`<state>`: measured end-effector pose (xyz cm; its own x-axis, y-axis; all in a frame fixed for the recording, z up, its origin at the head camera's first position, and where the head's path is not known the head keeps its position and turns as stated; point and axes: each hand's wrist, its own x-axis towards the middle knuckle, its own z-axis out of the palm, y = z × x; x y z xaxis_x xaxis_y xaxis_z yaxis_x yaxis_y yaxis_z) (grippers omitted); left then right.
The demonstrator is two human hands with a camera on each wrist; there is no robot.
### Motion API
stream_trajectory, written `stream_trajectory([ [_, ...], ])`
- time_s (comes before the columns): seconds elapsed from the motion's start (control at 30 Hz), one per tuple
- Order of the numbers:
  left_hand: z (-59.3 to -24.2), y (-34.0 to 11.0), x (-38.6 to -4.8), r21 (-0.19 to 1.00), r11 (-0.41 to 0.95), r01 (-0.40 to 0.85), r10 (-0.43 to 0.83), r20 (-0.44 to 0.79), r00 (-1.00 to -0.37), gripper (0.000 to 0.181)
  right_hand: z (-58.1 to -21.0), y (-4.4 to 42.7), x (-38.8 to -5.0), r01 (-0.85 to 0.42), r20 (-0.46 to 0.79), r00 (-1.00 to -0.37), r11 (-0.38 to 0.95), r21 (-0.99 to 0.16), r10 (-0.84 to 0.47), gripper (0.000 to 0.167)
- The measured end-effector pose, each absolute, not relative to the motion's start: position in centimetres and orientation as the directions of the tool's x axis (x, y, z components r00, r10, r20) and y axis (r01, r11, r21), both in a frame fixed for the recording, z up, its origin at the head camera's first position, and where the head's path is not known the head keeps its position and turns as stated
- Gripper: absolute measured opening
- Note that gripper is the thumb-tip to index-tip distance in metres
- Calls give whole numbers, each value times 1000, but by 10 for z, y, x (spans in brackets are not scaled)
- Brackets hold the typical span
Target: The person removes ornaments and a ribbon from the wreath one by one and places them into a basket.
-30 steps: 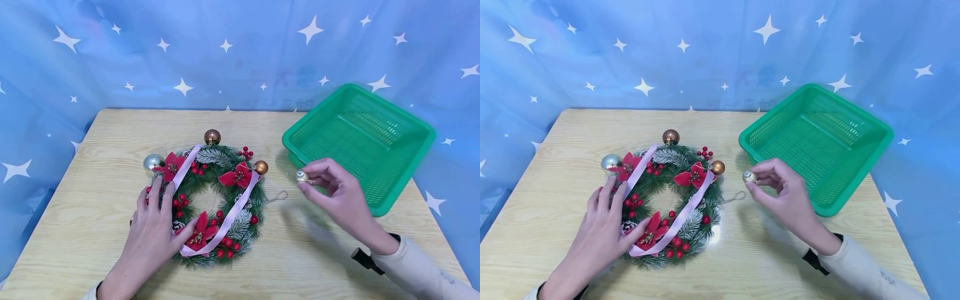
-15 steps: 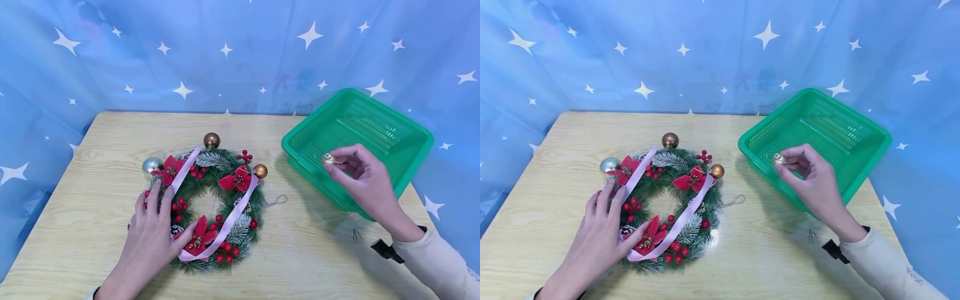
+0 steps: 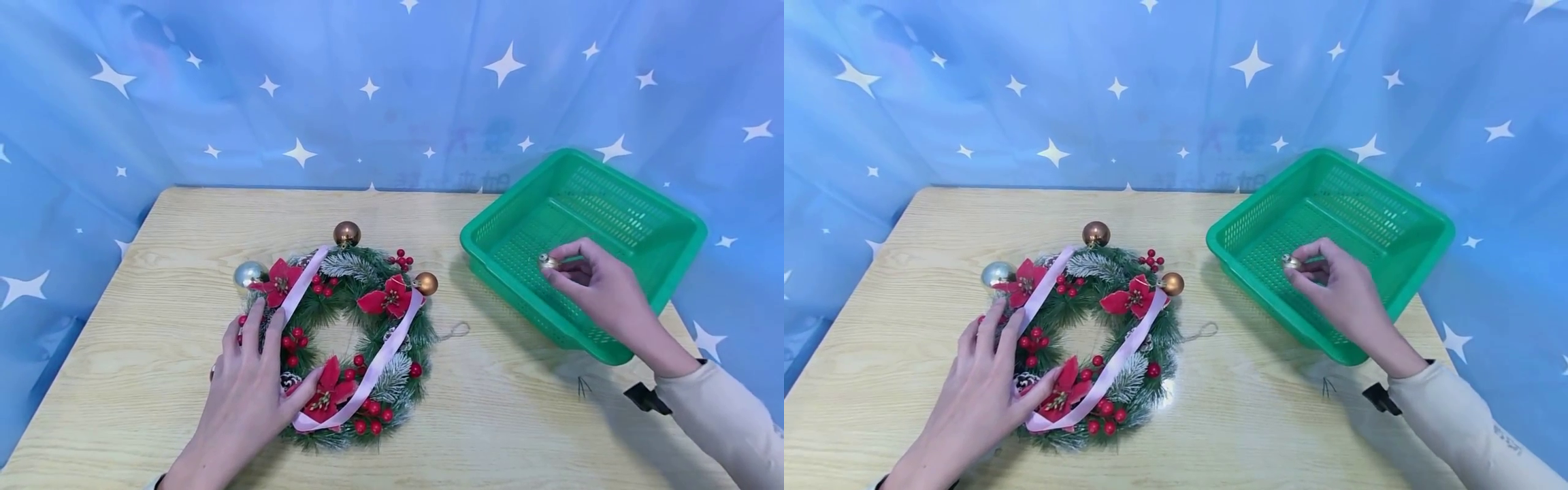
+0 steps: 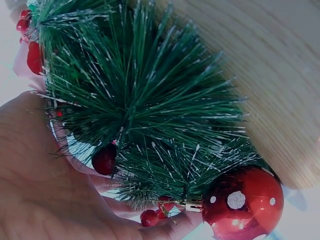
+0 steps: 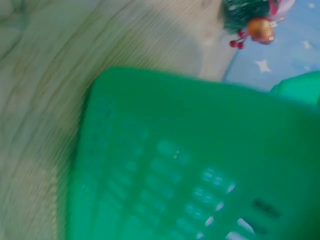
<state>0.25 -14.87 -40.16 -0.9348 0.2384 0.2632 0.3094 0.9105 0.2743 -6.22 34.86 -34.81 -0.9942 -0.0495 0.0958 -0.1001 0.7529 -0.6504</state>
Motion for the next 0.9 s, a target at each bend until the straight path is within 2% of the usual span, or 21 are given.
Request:
stream_trajectory([
  [0.1,-402,-149,2,275,911,308,237,262,-936,104,-353,354,-67,-124,64,-992,799,-589,-106,19],
  [0.33,-402,-149,3,280,904,324,244,285,-927,101,-362,357,-80,-180,-73,-964,832,-524,-255,12],
  [0.5,-403,-148,4,281,909,308,237,260,-936,102,-370,358,-85,-255,-150,-929,878,-405,-339,11],
  [0.63,-403,-148,4,276,912,303,237,247,-940,102,-374,357,-84,-274,-206,-910,896,-350,-359,16],
  [0.9,-402,-148,3,284,911,300,231,253,-940,102,-371,353,-86,-252,-234,-908,899,-357,-348,24],
])
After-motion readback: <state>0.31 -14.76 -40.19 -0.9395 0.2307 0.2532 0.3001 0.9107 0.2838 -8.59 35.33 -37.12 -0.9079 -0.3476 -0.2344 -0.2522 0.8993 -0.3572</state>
